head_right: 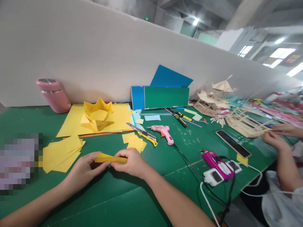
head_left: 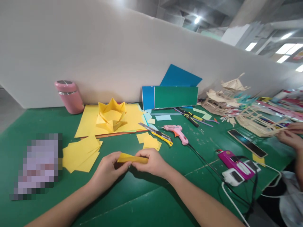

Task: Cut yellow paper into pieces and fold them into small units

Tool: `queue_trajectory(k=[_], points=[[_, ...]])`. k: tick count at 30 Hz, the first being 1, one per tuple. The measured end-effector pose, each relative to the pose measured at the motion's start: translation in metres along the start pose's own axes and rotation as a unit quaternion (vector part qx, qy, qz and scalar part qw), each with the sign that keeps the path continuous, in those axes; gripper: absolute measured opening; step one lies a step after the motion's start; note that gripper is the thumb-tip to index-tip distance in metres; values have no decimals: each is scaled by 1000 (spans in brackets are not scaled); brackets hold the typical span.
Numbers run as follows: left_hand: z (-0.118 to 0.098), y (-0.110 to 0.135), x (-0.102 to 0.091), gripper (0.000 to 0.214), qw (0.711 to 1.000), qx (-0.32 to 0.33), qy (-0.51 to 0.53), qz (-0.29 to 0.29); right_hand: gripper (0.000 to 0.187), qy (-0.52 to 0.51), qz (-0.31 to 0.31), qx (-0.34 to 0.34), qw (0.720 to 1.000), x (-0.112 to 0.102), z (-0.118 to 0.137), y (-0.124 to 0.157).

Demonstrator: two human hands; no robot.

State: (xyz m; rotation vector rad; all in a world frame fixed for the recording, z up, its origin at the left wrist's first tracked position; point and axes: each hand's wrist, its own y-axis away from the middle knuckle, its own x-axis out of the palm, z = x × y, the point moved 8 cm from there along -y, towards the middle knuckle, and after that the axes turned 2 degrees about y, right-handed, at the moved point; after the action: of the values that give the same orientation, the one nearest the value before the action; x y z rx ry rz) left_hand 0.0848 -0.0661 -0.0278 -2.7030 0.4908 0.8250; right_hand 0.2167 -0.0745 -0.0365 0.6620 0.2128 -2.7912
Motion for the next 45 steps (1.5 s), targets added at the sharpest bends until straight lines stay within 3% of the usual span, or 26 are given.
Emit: queue_trajectory(k=[7,14,26,32,36,40,42,43,45], points=[[-3,7,-2,24,1000,3,-19,-11,13,-24,10,5,1000,3,-3,1],[-2,10,-14,27,997,-42,-35,-50,13,-69,25,45,996,-2,-7,4],[9,31,-29,26,994,-91,13,-65,12,-55,50,48,996,-4,-12,3],[17,37,-30,30,991,-109,4,-83,23,-48,23,24,998,-17,-8,0],[20,37,-32,31,989,-112,4,-92,16,-61,-15,23,998,-34,-13,-4],[20,36,-36,33,986,-120,18,-113,16,-55,-114,-17,992,-53,-11,-2],[19,35,-35,33,986,-118,25,-112,12,-19,-180,-84,980,-59,3,4],[19,35,-34,33,986,-119,27,-111,7,18,-195,-124,973,-56,11,8],[19,35,-32,32,986,-121,29,-112,15,114,-198,-218,949,-45,32,16]])
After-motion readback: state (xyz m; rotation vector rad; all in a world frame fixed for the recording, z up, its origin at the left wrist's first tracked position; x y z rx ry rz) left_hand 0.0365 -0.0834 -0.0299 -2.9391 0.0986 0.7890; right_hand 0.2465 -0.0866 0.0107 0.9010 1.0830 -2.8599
